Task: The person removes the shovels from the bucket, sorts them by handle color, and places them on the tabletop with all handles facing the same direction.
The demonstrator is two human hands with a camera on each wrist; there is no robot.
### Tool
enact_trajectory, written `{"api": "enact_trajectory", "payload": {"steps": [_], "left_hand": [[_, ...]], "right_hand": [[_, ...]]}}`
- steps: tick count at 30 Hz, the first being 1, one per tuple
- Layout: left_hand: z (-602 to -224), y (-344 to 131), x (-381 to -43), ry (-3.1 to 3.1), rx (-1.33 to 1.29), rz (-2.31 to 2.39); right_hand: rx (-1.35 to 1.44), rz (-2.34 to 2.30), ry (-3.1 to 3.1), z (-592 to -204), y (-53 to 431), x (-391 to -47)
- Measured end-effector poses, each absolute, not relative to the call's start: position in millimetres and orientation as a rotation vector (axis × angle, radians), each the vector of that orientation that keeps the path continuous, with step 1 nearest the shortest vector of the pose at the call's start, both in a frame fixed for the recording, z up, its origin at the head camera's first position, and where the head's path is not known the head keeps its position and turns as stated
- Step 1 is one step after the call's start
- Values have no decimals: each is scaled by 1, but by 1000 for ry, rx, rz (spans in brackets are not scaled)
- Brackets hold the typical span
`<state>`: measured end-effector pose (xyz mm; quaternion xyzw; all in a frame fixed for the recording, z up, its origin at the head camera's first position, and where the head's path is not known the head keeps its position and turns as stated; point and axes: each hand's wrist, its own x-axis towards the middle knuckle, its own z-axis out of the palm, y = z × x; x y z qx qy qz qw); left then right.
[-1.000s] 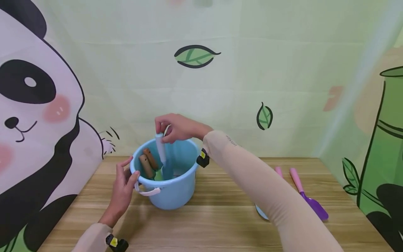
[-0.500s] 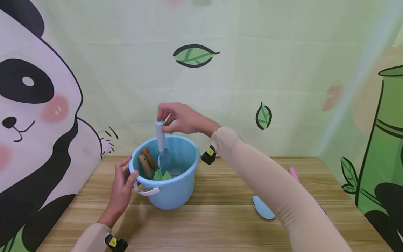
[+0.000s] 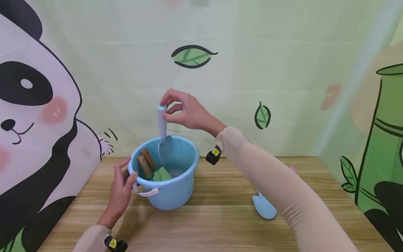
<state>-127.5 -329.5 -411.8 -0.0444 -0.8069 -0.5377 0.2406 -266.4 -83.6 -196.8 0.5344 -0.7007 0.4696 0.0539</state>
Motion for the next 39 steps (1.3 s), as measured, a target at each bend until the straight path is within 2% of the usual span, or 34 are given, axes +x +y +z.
{"api": "enact_trajectory", "payload": {"steps": [16,39], "left_hand": [[-412,-330,-131,-2211,-126,-1478],[-412,-331,-130,-2207,-124,-1468]], "right_hand": [[1426,1721,-1952,-188,-67,-266],[1236,1709,-1979,-175,-23,-283]]}}
